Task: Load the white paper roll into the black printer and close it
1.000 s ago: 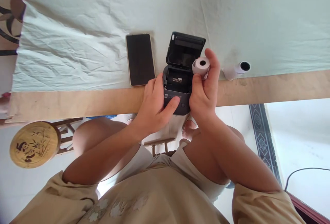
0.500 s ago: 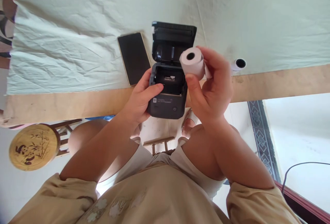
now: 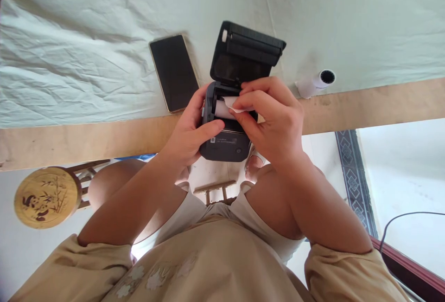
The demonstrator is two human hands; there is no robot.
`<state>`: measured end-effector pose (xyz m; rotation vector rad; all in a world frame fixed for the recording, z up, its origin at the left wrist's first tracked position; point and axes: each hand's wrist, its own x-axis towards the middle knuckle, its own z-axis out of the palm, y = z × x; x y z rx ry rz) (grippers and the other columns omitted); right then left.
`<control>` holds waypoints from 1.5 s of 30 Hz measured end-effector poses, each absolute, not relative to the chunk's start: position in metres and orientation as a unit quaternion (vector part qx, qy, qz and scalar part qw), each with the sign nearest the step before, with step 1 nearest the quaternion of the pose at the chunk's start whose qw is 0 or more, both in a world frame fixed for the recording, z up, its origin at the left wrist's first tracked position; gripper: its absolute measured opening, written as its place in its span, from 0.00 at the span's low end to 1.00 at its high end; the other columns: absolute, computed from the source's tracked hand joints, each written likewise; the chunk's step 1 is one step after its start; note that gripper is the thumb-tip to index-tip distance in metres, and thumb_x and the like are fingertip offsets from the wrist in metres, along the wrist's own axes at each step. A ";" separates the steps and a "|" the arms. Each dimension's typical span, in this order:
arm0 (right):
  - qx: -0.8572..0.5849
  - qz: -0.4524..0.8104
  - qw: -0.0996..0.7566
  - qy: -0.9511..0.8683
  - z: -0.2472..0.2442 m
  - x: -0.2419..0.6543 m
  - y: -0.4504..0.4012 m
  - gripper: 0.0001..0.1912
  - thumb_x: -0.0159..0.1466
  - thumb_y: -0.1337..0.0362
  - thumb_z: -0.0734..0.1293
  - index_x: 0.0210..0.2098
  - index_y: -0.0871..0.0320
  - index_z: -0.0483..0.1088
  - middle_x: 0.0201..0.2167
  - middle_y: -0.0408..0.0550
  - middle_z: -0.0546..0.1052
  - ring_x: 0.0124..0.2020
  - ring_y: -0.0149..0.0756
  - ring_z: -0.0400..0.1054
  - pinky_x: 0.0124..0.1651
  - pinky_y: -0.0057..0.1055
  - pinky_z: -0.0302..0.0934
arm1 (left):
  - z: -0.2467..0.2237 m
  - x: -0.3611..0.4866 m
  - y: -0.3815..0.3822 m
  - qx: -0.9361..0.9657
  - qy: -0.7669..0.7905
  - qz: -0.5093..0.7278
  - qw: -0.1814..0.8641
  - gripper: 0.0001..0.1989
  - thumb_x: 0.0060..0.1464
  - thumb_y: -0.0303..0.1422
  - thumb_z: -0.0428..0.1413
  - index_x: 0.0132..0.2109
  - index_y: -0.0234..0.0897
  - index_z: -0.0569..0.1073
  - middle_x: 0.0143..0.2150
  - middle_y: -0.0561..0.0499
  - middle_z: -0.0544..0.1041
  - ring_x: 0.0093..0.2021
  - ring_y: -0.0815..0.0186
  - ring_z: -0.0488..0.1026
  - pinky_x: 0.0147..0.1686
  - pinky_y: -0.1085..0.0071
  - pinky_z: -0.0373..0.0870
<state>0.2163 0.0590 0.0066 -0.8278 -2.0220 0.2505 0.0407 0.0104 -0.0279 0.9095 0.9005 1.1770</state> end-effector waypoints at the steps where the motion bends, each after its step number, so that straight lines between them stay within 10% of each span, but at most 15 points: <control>1: -0.332 0.101 0.461 -0.817 0.008 0.216 0.057 0.06 0.61 0.70 0.72 0.35 0.52 0.73 0.38 0.43 0.76 0.42 0.34 0.75 0.43 0.38 0.73 | -0.029 0.040 0.011 0.403 0.392 0.519 0.644 0.37 0.55 0.44 0.65 0.67 0.49 0.59 0.60 0.49 0.73 0.59 0.57 0.75 0.55 0.61 0.77; 7: -0.240 0.073 0.442 -0.861 0.014 0.209 0.036 0.08 0.60 0.68 0.73 0.35 0.50 0.72 0.30 0.38 0.76 0.37 0.33 0.72 0.38 0.39 0.61 | -0.023 0.039 0.011 0.365 0.377 0.544 0.655 0.25 0.60 0.42 0.62 0.61 0.47 0.65 0.61 0.49 0.74 0.60 0.57 0.74 0.60 0.58 0.76; 12: -0.212 0.107 0.446 -0.863 0.011 0.214 0.037 0.09 0.65 0.53 0.70 0.37 0.51 0.73 0.30 0.41 0.76 0.42 0.37 0.73 0.43 0.42 0.61 | -0.023 0.037 0.010 0.398 0.389 0.533 0.638 0.34 0.54 0.39 0.68 0.64 0.50 0.63 0.63 0.51 0.73 0.65 0.56 0.71 0.65 0.57 0.72; 18: -0.363 0.299 0.535 -0.702 0.005 0.223 0.067 0.24 0.66 0.53 0.68 0.60 0.35 0.63 0.61 0.38 0.68 0.59 0.37 0.68 0.51 0.37 0.67 | -0.026 0.038 0.011 0.426 0.399 0.513 0.629 0.43 0.49 0.43 0.69 0.68 0.48 0.60 0.66 0.46 0.71 0.64 0.50 0.73 0.57 0.55 0.76; 22: -0.331 0.464 0.501 -0.651 -0.005 0.215 0.073 0.33 0.66 0.45 0.64 0.67 0.33 0.49 0.62 0.40 0.69 0.57 0.39 0.70 0.50 0.38 0.72 | -0.027 0.037 0.013 0.447 0.402 0.509 0.615 0.45 0.46 0.42 0.70 0.68 0.47 0.59 0.66 0.44 0.70 0.65 0.50 0.71 0.60 0.56 0.75; 29: -0.310 0.336 0.475 -0.752 -0.009 0.214 0.060 0.12 0.66 0.51 0.67 0.43 0.51 0.68 0.55 0.48 0.70 0.64 0.42 0.65 0.68 0.49 0.64 | -0.030 0.033 0.010 0.440 0.379 0.514 0.631 0.45 0.48 0.39 0.70 0.68 0.50 0.57 0.65 0.46 0.68 0.62 0.53 0.73 0.56 0.58 0.78; 37: -0.316 0.558 0.374 -0.670 -0.018 0.222 0.058 0.38 0.62 0.44 0.71 0.63 0.43 0.50 0.53 0.45 0.71 0.46 0.32 0.72 0.46 0.35 0.76 | -0.015 0.044 0.011 0.367 0.357 0.558 0.653 0.17 0.61 0.38 0.64 0.54 0.47 0.70 0.50 0.53 0.76 0.51 0.65 0.75 0.52 0.65 0.76; 45: -0.313 0.583 0.358 -0.659 -0.021 0.222 0.065 0.39 0.60 0.45 0.73 0.62 0.46 0.51 0.51 0.46 0.72 0.45 0.33 0.73 0.43 0.34 0.75 | -0.011 0.039 0.015 0.362 0.399 0.512 0.669 0.21 0.59 0.39 0.63 0.57 0.43 0.69 0.52 0.50 0.77 0.51 0.58 0.79 0.46 0.62 0.79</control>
